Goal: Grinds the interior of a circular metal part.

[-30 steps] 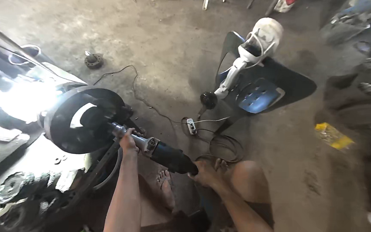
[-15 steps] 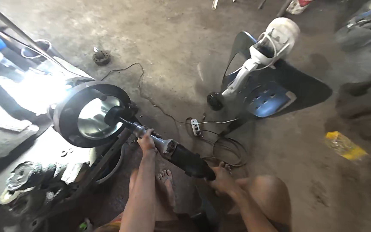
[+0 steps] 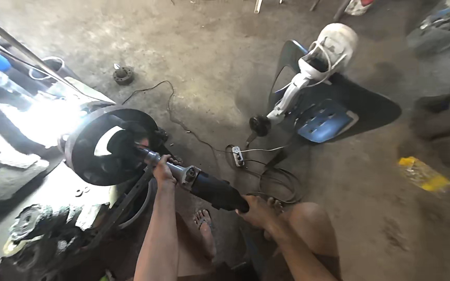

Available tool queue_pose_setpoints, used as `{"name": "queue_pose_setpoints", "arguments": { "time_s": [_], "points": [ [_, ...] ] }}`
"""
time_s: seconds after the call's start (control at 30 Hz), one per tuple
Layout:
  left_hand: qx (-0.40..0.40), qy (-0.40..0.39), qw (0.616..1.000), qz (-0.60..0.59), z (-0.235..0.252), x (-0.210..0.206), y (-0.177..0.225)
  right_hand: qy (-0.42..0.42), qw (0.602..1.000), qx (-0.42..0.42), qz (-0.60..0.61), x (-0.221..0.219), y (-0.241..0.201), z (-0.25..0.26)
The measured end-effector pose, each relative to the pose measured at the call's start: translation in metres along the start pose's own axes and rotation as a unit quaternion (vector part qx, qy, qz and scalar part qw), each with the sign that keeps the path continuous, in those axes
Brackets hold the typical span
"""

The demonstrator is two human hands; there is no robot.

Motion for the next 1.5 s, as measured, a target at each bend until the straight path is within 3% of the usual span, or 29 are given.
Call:
{"name": "queue_pose_setpoints", "arguments": {
  "time_s": [0.43, 0.97, 1.5],
  "points": [
    [0.021, -0.009, 0.999, -0.041, -0.041, -0.028, -0.032, 0.028, 0.998, -0.047, -0.027, 0.003, 0.061, -0.018],
    [-0.014, 0.001, 1.000, 0.013, 0.013, 0.007, 0.004, -0.011, 1.000, 0.003, 0.002, 0.009, -0.013, 0.008],
    [0.016, 0.001, 1.000, 0.003, -0.036, -0.036, -0.029, 0.020, 0.999, -0.033, -0.013, 0.021, 0.054, -0.017]
  ]
}}
Point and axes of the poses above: each hand's wrist, its own z-axis towards the middle knuckle, its own x-axis out of the back of the hand, y = z × x, the point moved 3 cm from there along z, towards the middle knuckle, and after that the axes turned 11 degrees about z, right-handed, at the moved point
